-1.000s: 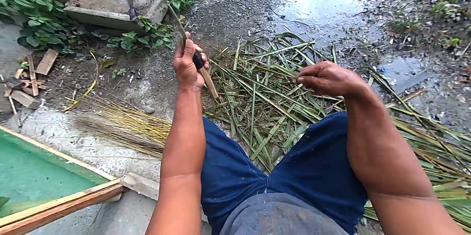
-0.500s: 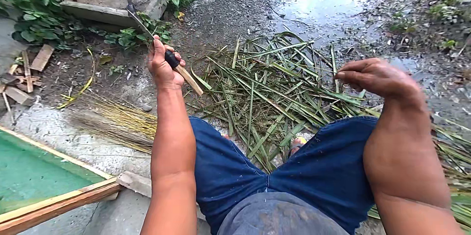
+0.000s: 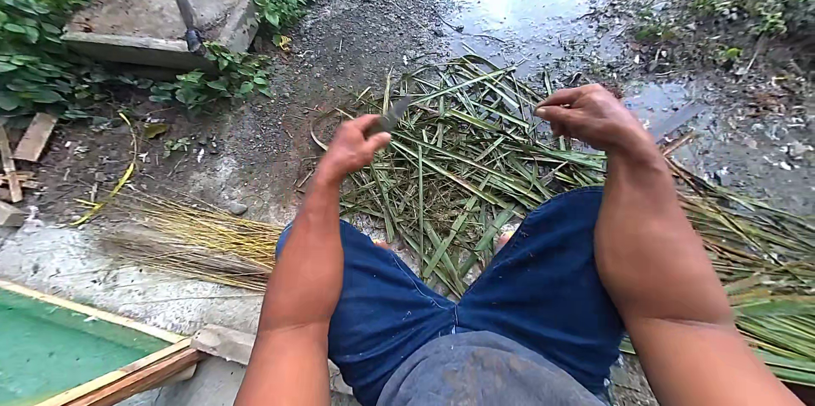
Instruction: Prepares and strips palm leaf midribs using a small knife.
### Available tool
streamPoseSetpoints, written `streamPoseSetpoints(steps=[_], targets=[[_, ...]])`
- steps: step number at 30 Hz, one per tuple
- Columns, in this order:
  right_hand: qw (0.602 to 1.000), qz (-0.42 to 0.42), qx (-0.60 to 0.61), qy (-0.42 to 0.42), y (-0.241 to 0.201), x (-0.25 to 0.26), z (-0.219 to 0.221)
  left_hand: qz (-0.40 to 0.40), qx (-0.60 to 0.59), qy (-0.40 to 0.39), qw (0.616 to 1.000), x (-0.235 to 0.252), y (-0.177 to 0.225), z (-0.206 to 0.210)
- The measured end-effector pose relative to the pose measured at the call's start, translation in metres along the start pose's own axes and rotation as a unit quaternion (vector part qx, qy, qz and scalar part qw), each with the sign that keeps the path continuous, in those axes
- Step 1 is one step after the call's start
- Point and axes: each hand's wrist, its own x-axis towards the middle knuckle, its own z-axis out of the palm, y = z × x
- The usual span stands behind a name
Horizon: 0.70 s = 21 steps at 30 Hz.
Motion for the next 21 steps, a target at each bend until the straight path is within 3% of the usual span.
streamPoseSetpoints(steps=[2,4,7,10,15,21], targets=[[1.0,-0.015,0.017,-0.011,-0.008,0.007,0.011,0.009,-0.022,-0.055,0.998,-0.001,0.012,0.026],[0.998,-0.038,0.028,-0.035,-0.016,0.014,0.024,0.025,-0.128,-0.074,0.989,-0.005,0.025,0.043],[0.993,-0.081,0.042,-0.073,-0.03,0.019,0.044,0.043,-0.294,-0.053,0.953,-0.003,0.038,0.06],[0.986,-0.119,0.052,-0.108,-0.043,0.019,0.056,0.06,-0.371,-0.037,0.926,0.005,0.033,0.059],[0.977,-0.151,0.078,-0.129,-0.037,0.019,0.046,0.095,-0.43,0.093,0.893,0.009,0.013,0.011],[0.977,-0.152,0.062,-0.136,-0.039,0.017,0.046,0.098,-0.392,0.064,0.913,-0.003,0.01,0.012]])
